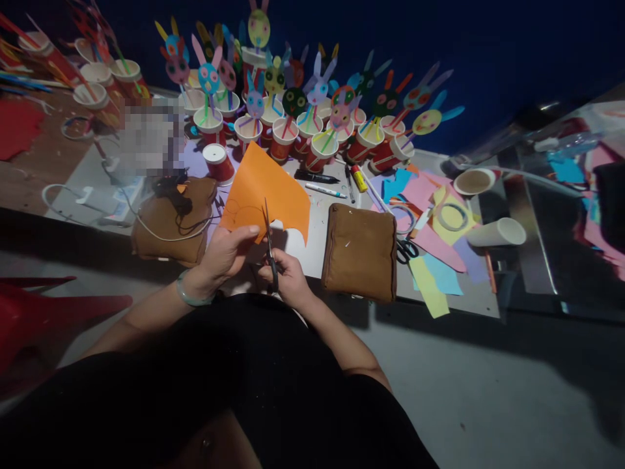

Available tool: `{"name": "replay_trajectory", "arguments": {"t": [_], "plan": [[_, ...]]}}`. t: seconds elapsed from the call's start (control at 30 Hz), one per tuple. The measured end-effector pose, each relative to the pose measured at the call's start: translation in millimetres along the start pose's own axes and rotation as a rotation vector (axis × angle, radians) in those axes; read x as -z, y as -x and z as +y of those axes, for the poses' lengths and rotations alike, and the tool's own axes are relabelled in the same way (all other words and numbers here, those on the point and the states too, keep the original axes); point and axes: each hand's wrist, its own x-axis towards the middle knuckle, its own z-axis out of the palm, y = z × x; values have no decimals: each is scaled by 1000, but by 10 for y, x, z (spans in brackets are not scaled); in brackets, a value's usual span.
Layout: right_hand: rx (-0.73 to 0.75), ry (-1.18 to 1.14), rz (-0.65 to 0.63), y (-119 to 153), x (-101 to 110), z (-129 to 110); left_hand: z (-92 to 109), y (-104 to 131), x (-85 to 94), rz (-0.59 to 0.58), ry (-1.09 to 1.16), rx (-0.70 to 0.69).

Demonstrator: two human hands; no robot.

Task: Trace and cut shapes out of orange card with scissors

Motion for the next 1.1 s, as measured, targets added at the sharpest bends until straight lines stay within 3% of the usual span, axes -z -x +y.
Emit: {"name": "replay_trajectory", "arguments": {"t": [0.13, 1.1], "plan": [[-9, 11, -4, -1, 15, -5, 5, -2, 11, 2, 2, 42], [-4, 31, -30, -32, 81, 24, -10, -39, 16, -32, 1, -21]]}}
